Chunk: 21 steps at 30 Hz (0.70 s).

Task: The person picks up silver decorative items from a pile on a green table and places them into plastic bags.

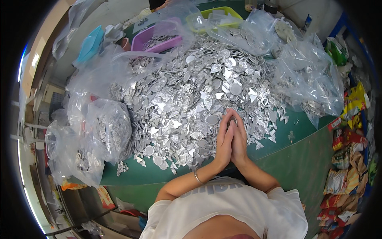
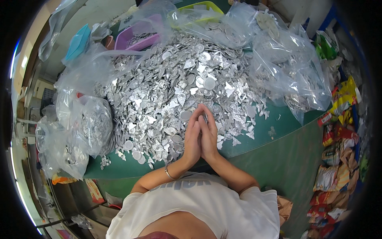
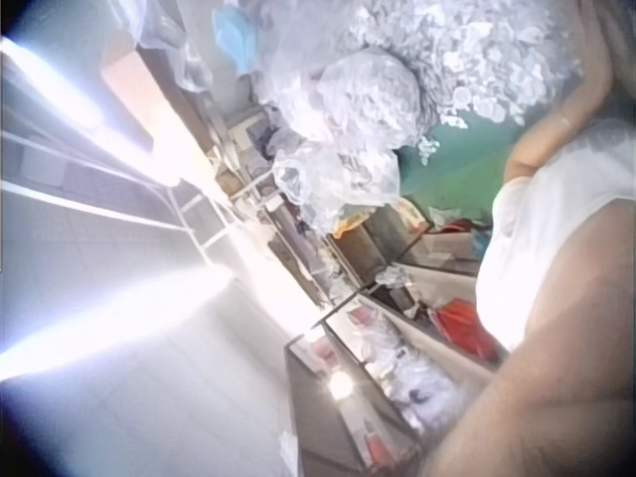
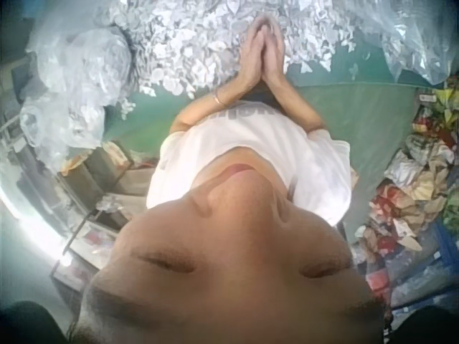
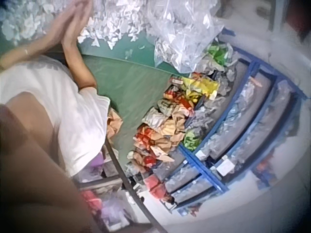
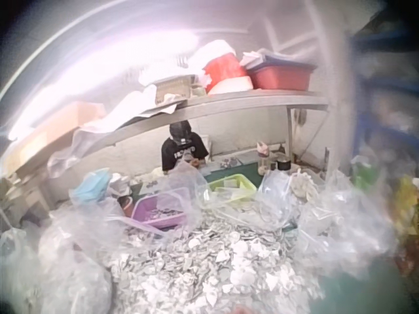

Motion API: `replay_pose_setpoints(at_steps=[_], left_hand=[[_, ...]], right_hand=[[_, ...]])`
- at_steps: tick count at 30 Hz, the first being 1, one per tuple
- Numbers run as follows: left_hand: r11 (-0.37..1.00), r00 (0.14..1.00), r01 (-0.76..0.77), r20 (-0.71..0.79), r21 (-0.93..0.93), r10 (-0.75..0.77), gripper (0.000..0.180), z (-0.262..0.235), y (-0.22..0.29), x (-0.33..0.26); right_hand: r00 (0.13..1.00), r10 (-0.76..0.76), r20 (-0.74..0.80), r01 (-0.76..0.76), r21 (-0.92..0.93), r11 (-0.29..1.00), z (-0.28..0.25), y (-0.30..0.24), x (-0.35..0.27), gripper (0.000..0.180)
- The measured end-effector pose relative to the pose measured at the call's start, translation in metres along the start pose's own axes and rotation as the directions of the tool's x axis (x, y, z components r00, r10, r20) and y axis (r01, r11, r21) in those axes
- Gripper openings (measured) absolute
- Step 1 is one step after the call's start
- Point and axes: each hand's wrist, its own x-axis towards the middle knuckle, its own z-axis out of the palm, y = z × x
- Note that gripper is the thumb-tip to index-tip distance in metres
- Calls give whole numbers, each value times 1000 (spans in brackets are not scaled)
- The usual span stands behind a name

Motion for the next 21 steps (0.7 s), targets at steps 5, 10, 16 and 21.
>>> replay_pose_setpoints(at_steps=[5, 10, 16, 21], left_hand=[[945, 976, -219, -62, -245, 210, 48, -9, 10, -5], [909, 881, -412, -281, -60, 380, 48, -27, 20, -10], [977, 943, -96, -299, 188, 150, 49, -38, 6, -31], [879, 912, 6, -358, -477, -201, 44, -47, 11, -31]], right_hand=[[970, 242, 32, -228, 478, 848, 5, -4, 10, 37], [915, 391, 95, -365, 604, 709, 16, -4, 9, 31], [967, 217, 131, -215, -27, 976, 26, 24, -8, 35], [911, 59, 409, 152, -464, 873, 49, 19, -33, 54]])
